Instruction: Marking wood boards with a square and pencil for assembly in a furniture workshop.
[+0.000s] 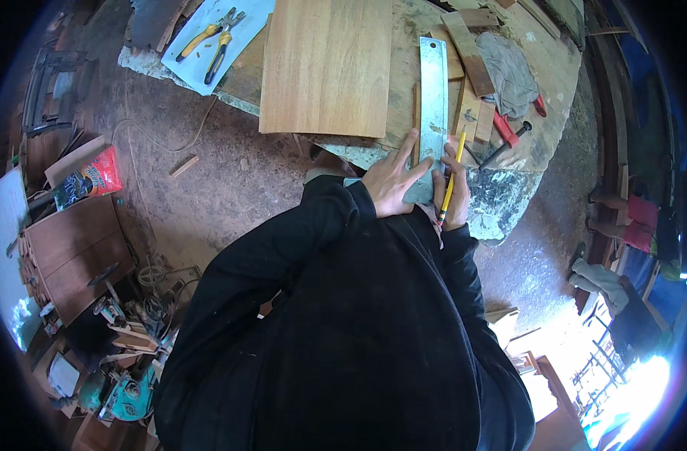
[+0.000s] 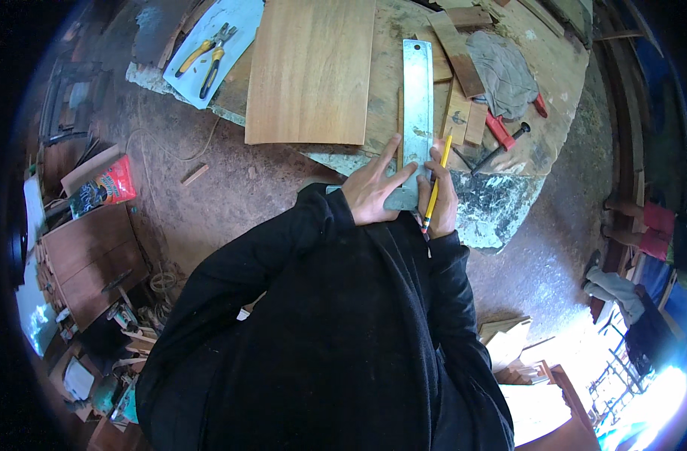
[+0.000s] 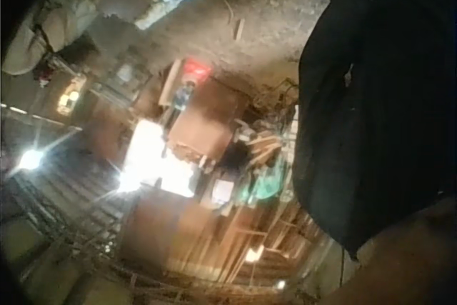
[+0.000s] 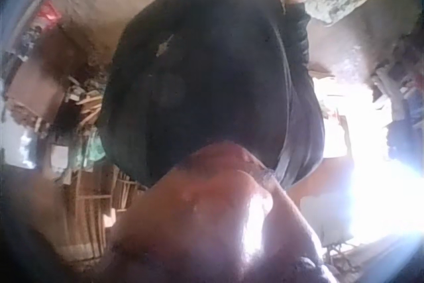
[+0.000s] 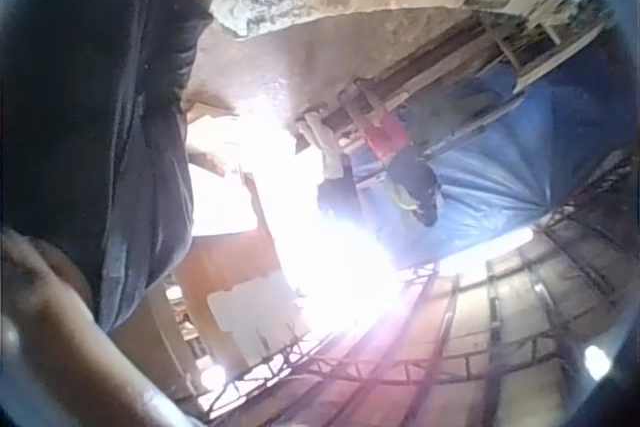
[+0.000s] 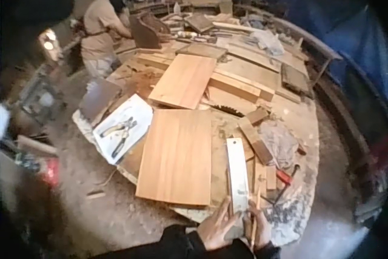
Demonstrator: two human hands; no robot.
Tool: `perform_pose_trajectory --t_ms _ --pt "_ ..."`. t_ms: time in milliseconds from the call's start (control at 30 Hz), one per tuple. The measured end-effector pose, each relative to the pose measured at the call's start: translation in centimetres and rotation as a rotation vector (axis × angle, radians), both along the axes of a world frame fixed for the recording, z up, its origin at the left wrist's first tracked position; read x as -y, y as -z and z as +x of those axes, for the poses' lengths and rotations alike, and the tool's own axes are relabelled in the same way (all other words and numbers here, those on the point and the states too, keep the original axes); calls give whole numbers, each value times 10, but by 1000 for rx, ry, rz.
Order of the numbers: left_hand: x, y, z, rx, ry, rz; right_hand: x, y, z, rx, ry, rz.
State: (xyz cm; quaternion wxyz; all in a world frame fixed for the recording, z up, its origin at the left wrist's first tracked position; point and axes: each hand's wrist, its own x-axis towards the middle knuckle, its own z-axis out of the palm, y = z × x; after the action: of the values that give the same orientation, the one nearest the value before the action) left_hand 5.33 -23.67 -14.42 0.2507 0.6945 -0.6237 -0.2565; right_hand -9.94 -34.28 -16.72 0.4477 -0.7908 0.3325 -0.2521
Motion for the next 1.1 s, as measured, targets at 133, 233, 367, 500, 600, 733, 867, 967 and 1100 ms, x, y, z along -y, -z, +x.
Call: perform_pose_trajectory --t_ms 133,233,367,500,600,733,867,967,1100 --pt "3 -2 0 -35 -24 44 3 5 2 17 -12 -24" --pt "3 -2 0 -61 -21 78 1 -4 3 -38 -6 -16" --pt "2 3 1 -31 -11 36 2 -11 4 -143 2 -8" --pt "3 -1 3 -49 11 64 3 -15 8 -115 20 -1" --pt "3 -1 3 -40 23 67 3 -17 9 -136 23 -7" --pt "3 -4 3 33 17 57 2 -17 11 -148 39 -30" --pt "11 -13 6 88 54 89 3 -17 13 -164 32 -63" --pt "14 -20 1 158 71 138 0 -25 12 -182 25 -34" --pt "21 -20 3 231 109 210 4 -26 14 -205 -18 -116"
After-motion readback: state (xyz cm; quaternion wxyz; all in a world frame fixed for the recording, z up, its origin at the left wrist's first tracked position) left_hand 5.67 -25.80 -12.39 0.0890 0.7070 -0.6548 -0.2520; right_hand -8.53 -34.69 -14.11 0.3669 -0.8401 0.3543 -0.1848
